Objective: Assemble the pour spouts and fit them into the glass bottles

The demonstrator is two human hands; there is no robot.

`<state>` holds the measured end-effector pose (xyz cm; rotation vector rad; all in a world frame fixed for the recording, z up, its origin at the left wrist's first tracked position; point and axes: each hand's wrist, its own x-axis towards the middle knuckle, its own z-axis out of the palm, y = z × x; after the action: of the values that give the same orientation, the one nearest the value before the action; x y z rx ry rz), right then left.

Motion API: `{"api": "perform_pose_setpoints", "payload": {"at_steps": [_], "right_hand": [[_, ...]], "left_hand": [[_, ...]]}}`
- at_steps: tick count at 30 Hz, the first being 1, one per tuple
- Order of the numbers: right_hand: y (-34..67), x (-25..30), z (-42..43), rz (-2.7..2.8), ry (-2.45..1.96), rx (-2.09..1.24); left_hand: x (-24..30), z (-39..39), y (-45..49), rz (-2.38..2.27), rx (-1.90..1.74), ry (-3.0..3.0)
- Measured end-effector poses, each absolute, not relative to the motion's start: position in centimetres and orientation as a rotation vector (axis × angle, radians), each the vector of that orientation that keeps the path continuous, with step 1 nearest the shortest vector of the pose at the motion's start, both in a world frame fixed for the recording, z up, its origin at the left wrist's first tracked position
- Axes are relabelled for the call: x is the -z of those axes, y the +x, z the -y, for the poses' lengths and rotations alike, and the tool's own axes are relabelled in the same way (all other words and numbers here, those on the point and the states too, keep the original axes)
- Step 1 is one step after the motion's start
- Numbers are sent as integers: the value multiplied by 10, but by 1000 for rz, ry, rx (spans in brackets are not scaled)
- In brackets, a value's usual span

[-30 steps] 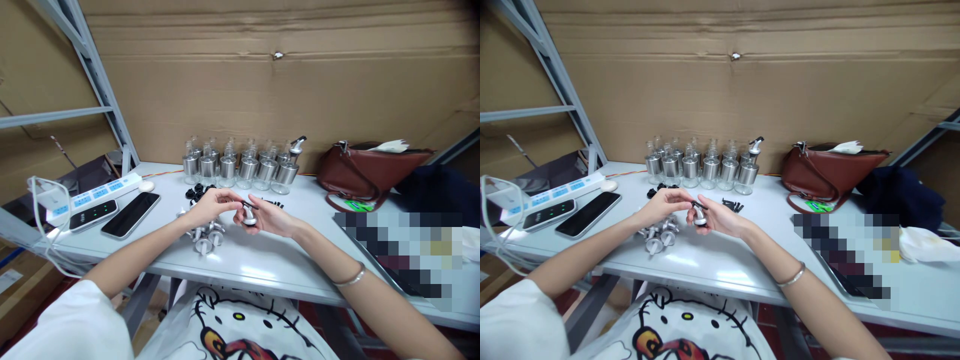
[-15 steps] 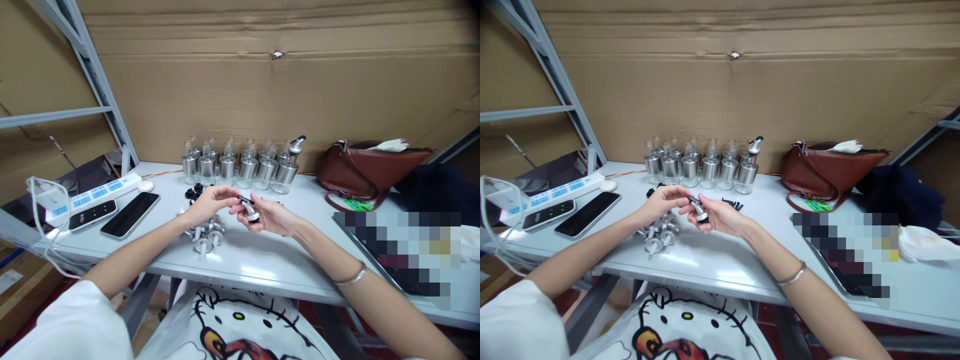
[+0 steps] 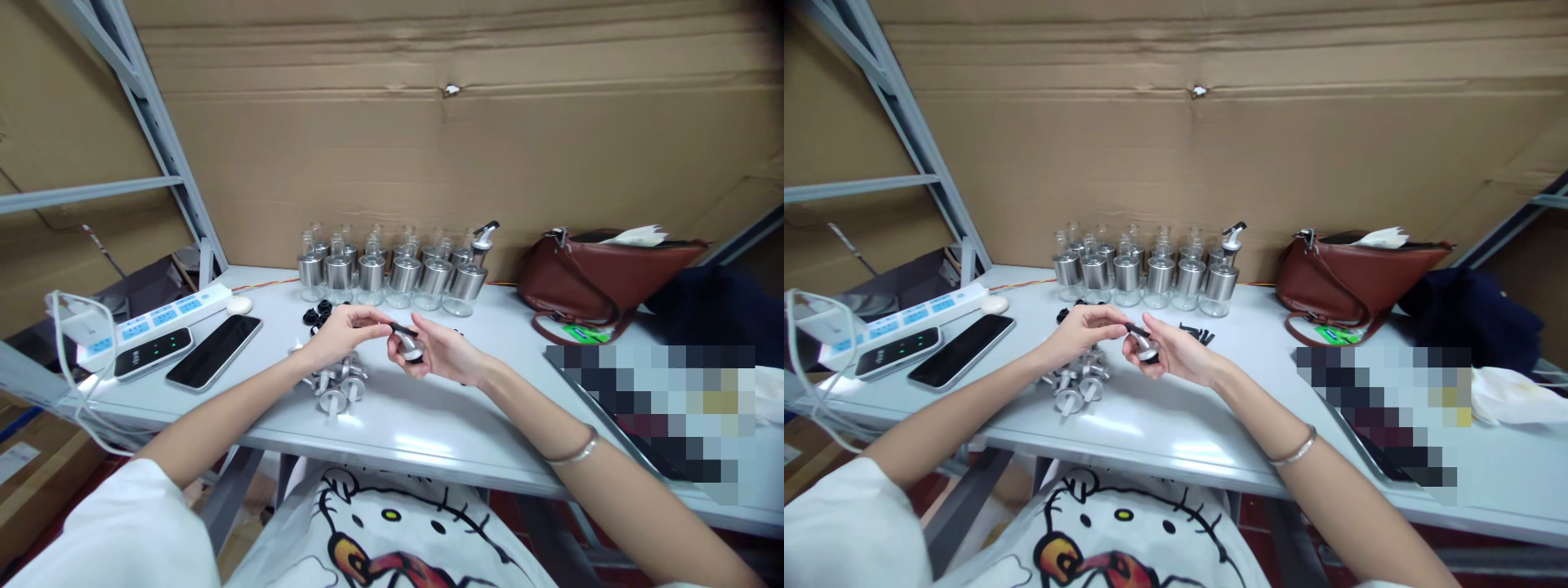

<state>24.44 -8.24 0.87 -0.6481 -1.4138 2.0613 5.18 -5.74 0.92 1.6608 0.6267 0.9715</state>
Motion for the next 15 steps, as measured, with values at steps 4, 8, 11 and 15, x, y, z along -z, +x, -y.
{"api": "perform_pose_setpoints", "payload": {"at_steps": [4,8,11,15], "right_hand": [[243,-11,85,1388,-645,-2046],[243,-11,86,1408,-640,-2090],[243,-11,86,1406,-670,-2121],[244,-13,87,1407,-677,-2123]], "left_hand": [[-6,55,52,-602,-966,1671],[-5,54,52,-562,-973,1692],[-6,53,51,-561,-943,1676],[-7,55,51,-571,-907,1678]]}}
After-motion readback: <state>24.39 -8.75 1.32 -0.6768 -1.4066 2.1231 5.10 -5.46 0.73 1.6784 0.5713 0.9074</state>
